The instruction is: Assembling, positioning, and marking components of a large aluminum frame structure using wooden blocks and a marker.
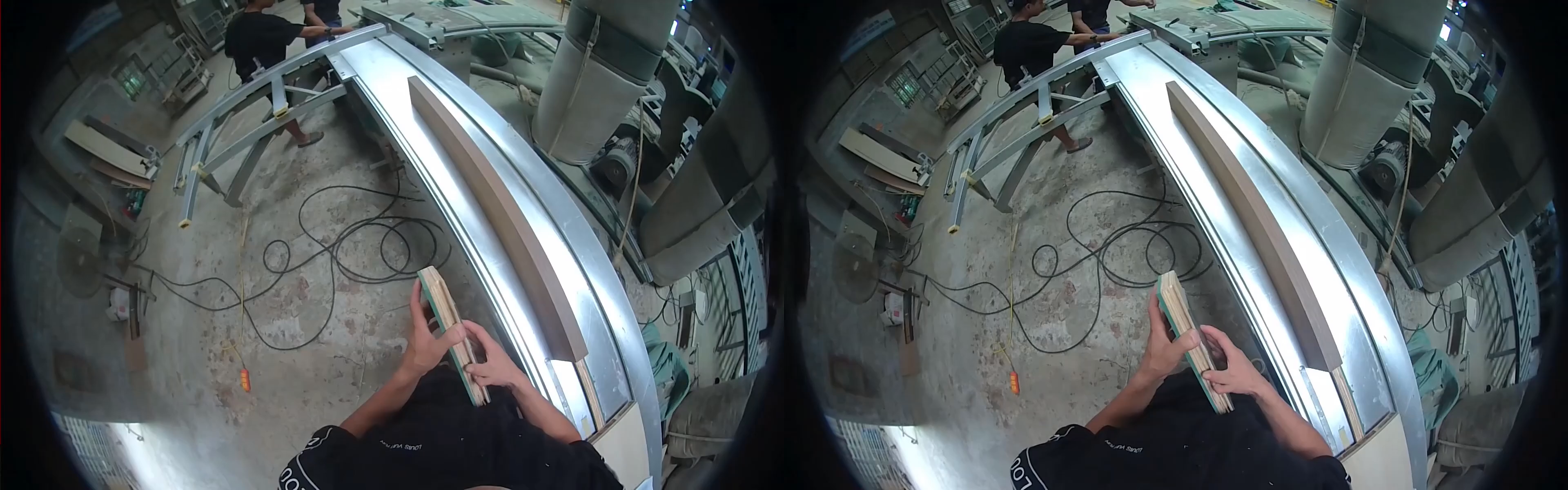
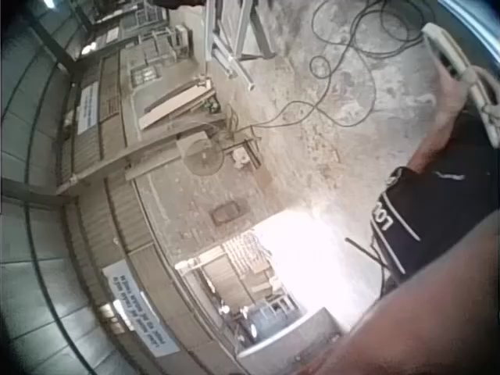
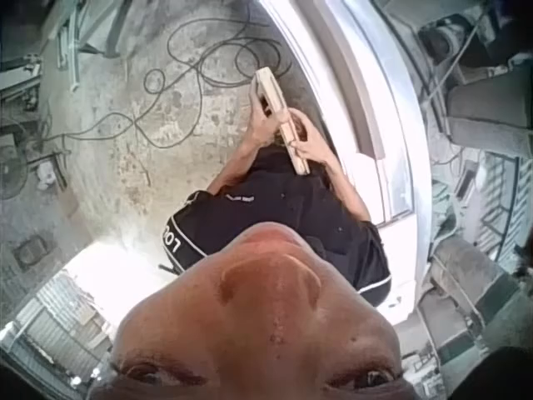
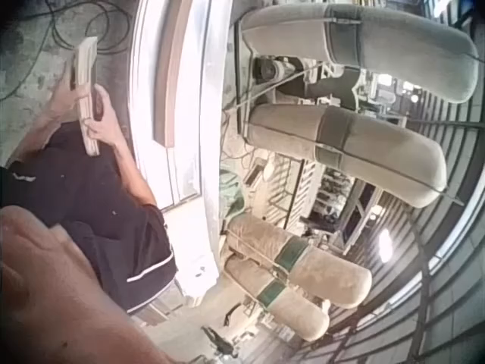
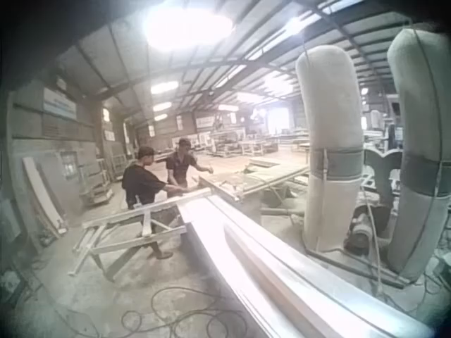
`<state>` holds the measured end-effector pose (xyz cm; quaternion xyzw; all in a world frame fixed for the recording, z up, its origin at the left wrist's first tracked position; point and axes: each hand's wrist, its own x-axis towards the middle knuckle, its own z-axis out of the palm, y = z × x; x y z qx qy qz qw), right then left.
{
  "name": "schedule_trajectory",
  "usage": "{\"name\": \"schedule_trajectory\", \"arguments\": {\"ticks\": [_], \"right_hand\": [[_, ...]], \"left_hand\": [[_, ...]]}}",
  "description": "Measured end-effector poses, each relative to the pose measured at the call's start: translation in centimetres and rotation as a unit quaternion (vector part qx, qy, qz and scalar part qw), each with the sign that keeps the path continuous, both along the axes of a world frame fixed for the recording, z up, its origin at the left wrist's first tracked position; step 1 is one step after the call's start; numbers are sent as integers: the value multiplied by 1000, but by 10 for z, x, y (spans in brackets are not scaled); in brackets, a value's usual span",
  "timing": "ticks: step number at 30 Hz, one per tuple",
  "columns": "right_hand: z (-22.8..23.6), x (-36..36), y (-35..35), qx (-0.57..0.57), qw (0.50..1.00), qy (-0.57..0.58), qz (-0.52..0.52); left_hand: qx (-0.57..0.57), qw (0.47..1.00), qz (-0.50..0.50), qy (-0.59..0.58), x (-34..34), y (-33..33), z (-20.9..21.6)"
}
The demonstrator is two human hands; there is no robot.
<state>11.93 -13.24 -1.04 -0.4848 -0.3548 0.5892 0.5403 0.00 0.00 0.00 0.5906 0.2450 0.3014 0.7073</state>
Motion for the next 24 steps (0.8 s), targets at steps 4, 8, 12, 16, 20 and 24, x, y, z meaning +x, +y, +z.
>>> {"name": "schedule_trajectory", "arguments": {"ticks": [4, 8, 12, 16, 20, 24], "right_hand": [[6, -3, -12, -9, 998, -57, -37], [10, -4, -18, 0, 995, -74, -70], [15, -4, -18, -12, 992, -104, -73], [14, -5, -15, -10, 993, -102, -64], [17, -7, -8, -5, 994, -100, -48], [17, -10, -5, -22, 993, -114, -18]], "left_hand": [[-11, 999, -41, 15, 8, -3, -3], [-23, 998, -65, 9, 15, -6, 6], [-46, 996, -79, 21, 16, -7, 7], [-50, 996, -69, 10, 12, -5, 6], [-46, 998, -43, 2, 5, -4, 2], [-47, 999, -15, -3, -4, -5, 2]]}}
